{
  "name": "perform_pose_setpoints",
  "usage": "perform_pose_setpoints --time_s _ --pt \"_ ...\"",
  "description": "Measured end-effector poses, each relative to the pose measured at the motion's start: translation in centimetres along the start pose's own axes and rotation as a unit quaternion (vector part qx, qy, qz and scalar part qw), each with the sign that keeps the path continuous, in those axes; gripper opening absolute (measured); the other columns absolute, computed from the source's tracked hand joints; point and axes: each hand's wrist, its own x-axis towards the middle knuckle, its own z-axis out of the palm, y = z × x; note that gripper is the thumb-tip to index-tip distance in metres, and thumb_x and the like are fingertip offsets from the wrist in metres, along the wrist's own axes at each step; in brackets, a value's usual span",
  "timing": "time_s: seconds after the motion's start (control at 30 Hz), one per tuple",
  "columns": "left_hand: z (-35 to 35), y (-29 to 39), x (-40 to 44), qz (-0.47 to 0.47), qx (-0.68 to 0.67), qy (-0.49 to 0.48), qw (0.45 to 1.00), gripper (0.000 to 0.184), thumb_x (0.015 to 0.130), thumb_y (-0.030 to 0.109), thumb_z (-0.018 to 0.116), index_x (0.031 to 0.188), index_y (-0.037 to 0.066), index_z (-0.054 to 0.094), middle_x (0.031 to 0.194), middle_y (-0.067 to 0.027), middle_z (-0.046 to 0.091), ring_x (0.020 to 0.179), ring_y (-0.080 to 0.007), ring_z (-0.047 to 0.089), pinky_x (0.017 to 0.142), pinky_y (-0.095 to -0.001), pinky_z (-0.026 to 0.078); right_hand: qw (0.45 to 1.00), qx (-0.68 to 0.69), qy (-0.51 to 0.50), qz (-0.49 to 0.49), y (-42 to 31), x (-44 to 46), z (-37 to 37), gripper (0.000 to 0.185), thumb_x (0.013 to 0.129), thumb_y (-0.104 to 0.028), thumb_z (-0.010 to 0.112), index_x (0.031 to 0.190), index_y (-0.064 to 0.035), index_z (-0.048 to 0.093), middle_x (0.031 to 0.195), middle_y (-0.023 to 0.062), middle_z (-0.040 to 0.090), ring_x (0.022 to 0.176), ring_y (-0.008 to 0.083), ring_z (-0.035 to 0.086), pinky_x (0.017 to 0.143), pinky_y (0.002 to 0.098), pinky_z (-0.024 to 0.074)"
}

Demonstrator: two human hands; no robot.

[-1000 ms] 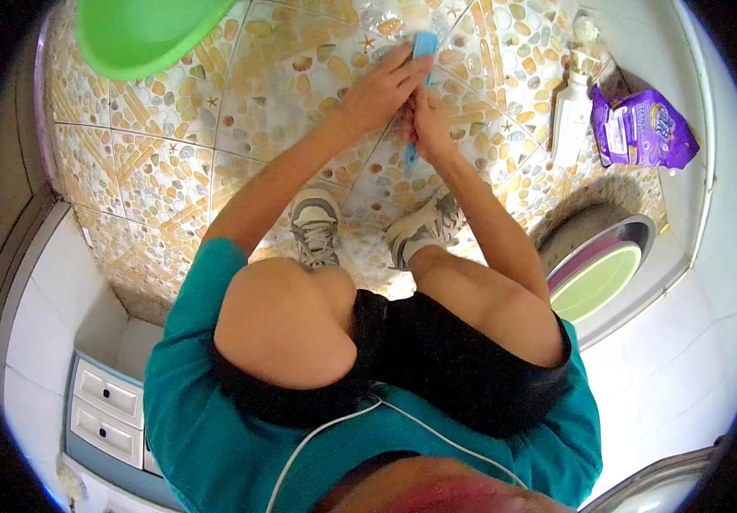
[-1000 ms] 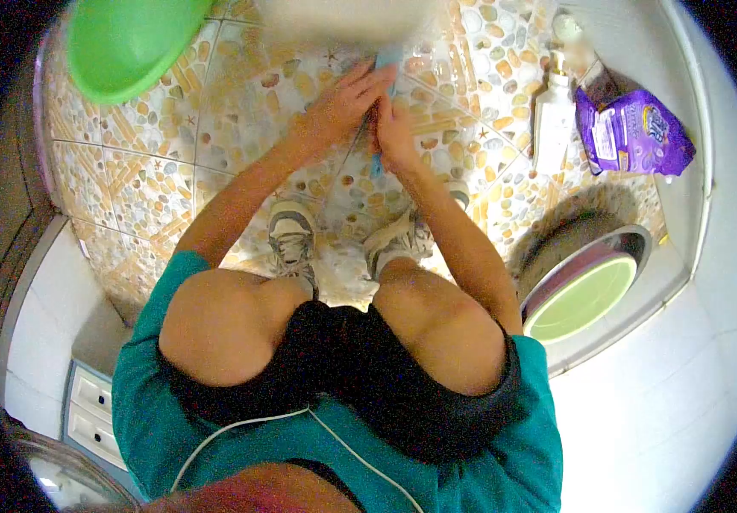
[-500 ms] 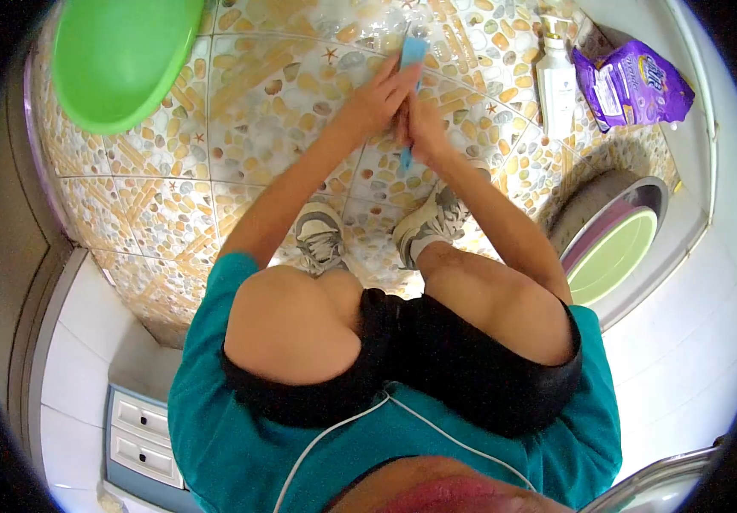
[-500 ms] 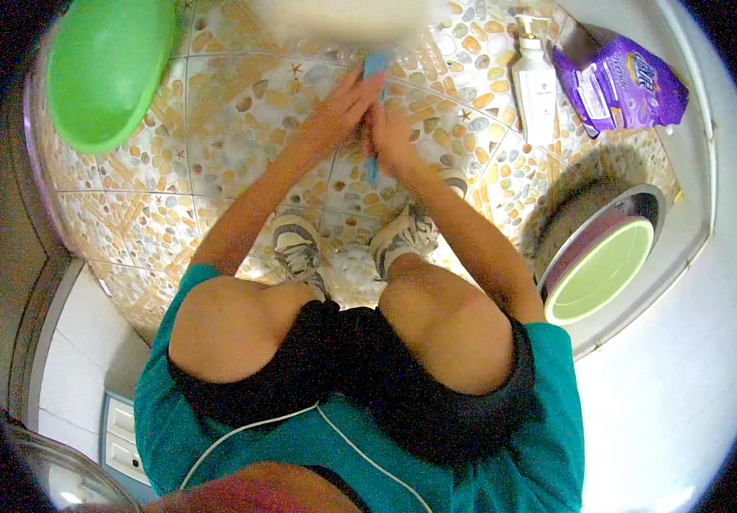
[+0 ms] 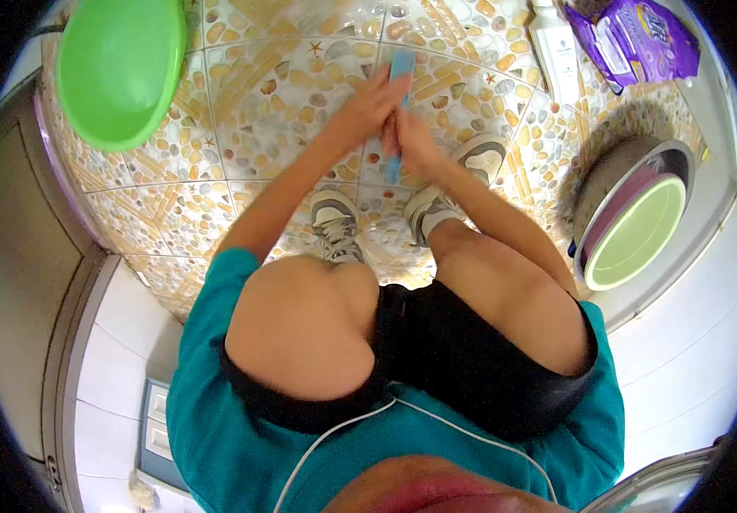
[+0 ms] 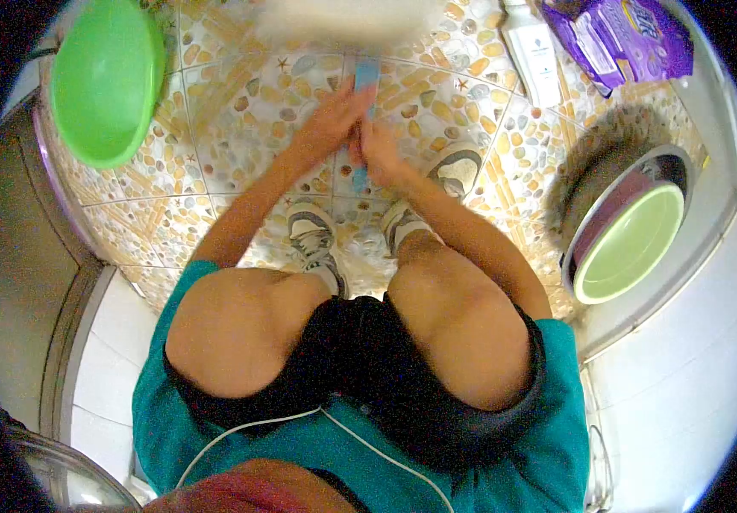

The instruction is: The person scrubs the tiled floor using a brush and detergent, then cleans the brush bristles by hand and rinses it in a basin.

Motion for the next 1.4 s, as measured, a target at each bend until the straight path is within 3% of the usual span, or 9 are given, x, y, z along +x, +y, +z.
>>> perform_pose_setpoints --time_s 0.1,0.37,0.5,0.63,0.7,0.83,1.03,1.17,1.4 --pt "1.9 3.4 -4.9 0.020 0.039 -0.019 0.999 0.059 0.071 0.003 0.059 0.128 0.000 0.045 0.127 -0.0114 0.050 0.125 -0.0348 0.039 0.100 -0.0388 0.041 0.993 0.010 -0.044 0.107 4.1 -2.6 -1.6 0.040 0.099 -0.036 0.033 0.077 -0.0066 0.050 0.060 0.0055 0.048 0.048 0.0161 0.043 0.046 0.0301 0.0373" --pt "0.5 2.7 5.1 0.043 0.071 -0.054 0.995 0.057 0.075 0.004 0.058 0.130 0.008 0.045 0.133 -0.0087 0.048 0.125 -0.0359 0.041 0.099 -0.0418 0.042 0.981 0.179 -0.057 -0.043 0.7 1.3 -4.6 0.040 0.098 -0.034 0.031 0.085 -0.0037 0.053 0.063 0.0056 0.050 0.056 0.0174 0.048 0.053 0.0300 0.0394" --pt "1.9 5.1 -1.7 0.020 0.046 -0.082 0.995 0.044 0.072 0.006 0.058 0.116 -0.001 0.056 0.128 -0.0086 0.050 0.124 -0.0341 0.039 0.099 -0.0380 0.040 0.987 -0.150 -0.024 0.043 5.0 -2.5 -4.7 0.040 0.098 -0.038 0.033 0.084 -0.0057 0.052 0.065 0.0023 0.046 0.055 0.0164 0.044 0.054 0.0311 0.0389" --pt "3.5 4.9 0.4 0.083 0.066 -0.064 0.992 0.044 0.072 0.004 0.057 0.116 0.000 0.055 0.126 -0.0073 0.051 0.123 -0.0315 0.041 0.094 -0.0383 0.045 0.991 0.086 -0.082 0.068 4.2 -3.5 -4.9 0.036 0.099 -0.034 0.033 0.085 -0.0059 0.051 0.068 0.0029 0.046 0.058 0.0142 0.043 0.055 0.0287 0.0388" --pt "3.4 4.5 5.6 0.106 0.062 -0.088 0.988 0.044 0.072 0.004 0.057 0.116 0.000 0.055 0.126 -0.0077 0.051 0.123 -0.0328 0.041 0.094 -0.0386 0.045 0.983 0.182 0.028 0.005 2.6 -1.6 -5.6 0.033 0.099 -0.032 0.034 0.085 -0.0061 0.050 0.067 0.0024 0.045 0.059 0.0139 0.043 0.054 0.0280 0.0386" --pt "4.1 4.6 8.7 0.134 0.019 -0.110 0.985 0.042 0.073 0.003 0.057 0.115 -0.001 0.054 0.127 -0.0088 0.051 0.122 -0.0359 0.041 0.094 -0.0390 0.046 0.972 0.212 0.014 -0.099 1.4 -1.0 -7.7 0.033 0.098 -0.033 0.036 0.087 -0.0061 0.051 0.068 0.0025 0.046 0.058 0.0148 0.044 0.055 0.0297 0.0401" --pt "2.6 7.2 1.6 0.109 0.026 -0.155 0.981 0.044 0.073 0.002 0.058 0.117 -0.002 0.054 0.128 -0.0100 0.050 0.120 -0.0372 0.043 0.093 -0.0382 0.046 0.973 0.212 -0.025 0.088 5.3 -4.8 -5.6 0.036 0.098 -0.035 0.036 0.089 -0.0037 0.051 0.071 0.0064 0.051 0.057 0.0184 0.047 0.050 0.0334 0.0410" --pt "4.2 6.8 4.0 0.118 0.051 -0.108 0.986 0.046 0.073 0.002 0.058 0.119 -0.001 0.053 0.129 -0.0079 0.049 0.122 -0.0344 0.043 0.094 -0.0378 0.045 0.975 0.220 0.020 0.008 4.3 -3.5 -7.3 0.032 0.097 -0.031 0.039 0.074 -0.0090 0.044 0.060 -0.0012 0.035 0.050 0.0129 0.036 0.047 0.0293 0.0369" --pt "4.5 5.4 6.7 0.086 -0.052 -0.198 0.975 0.044 0.076 0.002 0.055 0.120 0.000 0.052 0.130 -0.0079 0.049 0.117 -0.0303 0.048 0.088 -0.0366 0.048 0.973 0.199 0.116 -0.029 2.9 -3.2 -6.0 0.032 0.097 -0.030 0.039 0.078 -0.0076 0.050 0.062 0.0024 0.046 0.050 0.0137 0.041 0.047 0.0287 0.0369"
